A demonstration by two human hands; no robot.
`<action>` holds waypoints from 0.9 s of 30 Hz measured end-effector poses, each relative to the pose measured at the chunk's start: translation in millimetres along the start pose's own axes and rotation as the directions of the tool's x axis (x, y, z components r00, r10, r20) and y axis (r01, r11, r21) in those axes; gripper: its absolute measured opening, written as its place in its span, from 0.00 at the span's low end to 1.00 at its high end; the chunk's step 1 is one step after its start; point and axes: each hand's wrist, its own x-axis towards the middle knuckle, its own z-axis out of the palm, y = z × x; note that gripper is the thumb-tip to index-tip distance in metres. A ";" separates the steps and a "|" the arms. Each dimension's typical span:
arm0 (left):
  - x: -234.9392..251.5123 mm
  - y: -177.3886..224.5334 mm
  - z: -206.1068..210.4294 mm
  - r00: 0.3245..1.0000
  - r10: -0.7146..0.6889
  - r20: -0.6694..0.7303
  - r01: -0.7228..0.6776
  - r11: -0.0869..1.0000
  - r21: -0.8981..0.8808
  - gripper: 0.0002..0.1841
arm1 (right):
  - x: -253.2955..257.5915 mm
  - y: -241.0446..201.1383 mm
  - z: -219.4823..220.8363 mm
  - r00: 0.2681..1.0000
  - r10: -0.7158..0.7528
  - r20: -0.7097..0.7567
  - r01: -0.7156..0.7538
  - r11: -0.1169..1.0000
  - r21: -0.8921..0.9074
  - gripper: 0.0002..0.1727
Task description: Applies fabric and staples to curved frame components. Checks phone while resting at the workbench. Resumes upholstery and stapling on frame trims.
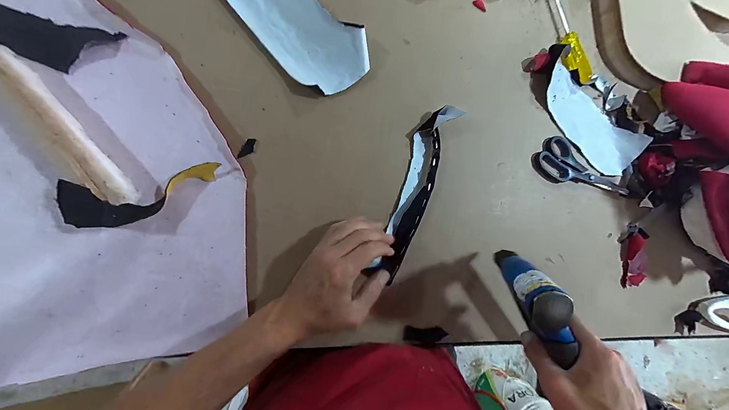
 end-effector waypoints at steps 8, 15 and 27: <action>32.4 50.3 39.1 0.932 -0.352 -0.081 0.340 0.778 0.529 0.12 | 47.7 22.1 22.6 0.980 -0.132 -0.152 0.138 0.990 0.031 0.27; 47.4 96.3 1.9 0.756 -0.627 0.188 0.488 0.347 -0.801 0.14 | 77.0 -41.1 9.8 0.927 -0.352 0.126 0.113 0.585 0.803 0.33; 19.3 173.3 32.7 0.897 -0.225 -0.381 0.319 0.925 0.205 0.16 | 59.7 -46.2 -15.5 0.744 -0.604 -0.285 0.667 0.644 0.375 0.19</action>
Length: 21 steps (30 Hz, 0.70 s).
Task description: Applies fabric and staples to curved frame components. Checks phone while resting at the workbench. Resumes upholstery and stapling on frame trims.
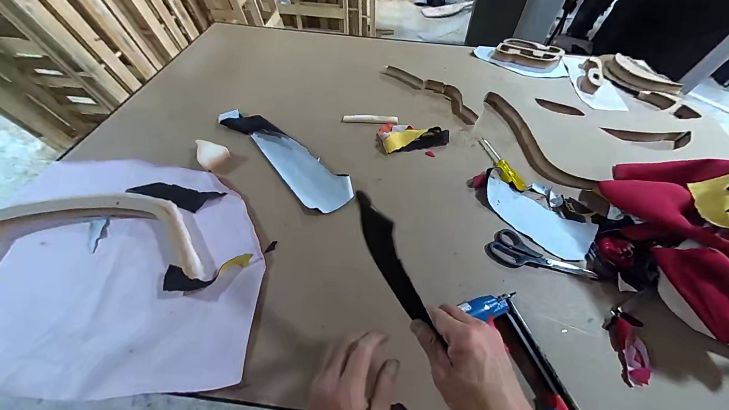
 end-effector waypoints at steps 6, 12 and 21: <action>43.4 -65.6 -7.1 0.888 0.381 0.258 -0.460 0.740 0.491 0.16 | 17.4 29.2 50.3 0.953 -0.030 0.301 0.104 0.967 -0.234 0.15; 25.3 -142.0 35.3 0.827 0.466 0.313 -0.559 0.738 0.378 0.10 | 2.7 59.8 115.5 0.985 -0.085 0.151 0.115 0.973 -0.200 0.16; 41.6 -156.7 40.1 0.763 0.549 0.341 -0.621 0.769 0.152 0.11 | -14.0 62.6 141.8 0.993 -0.047 -0.110 0.039 0.996 -0.077 0.07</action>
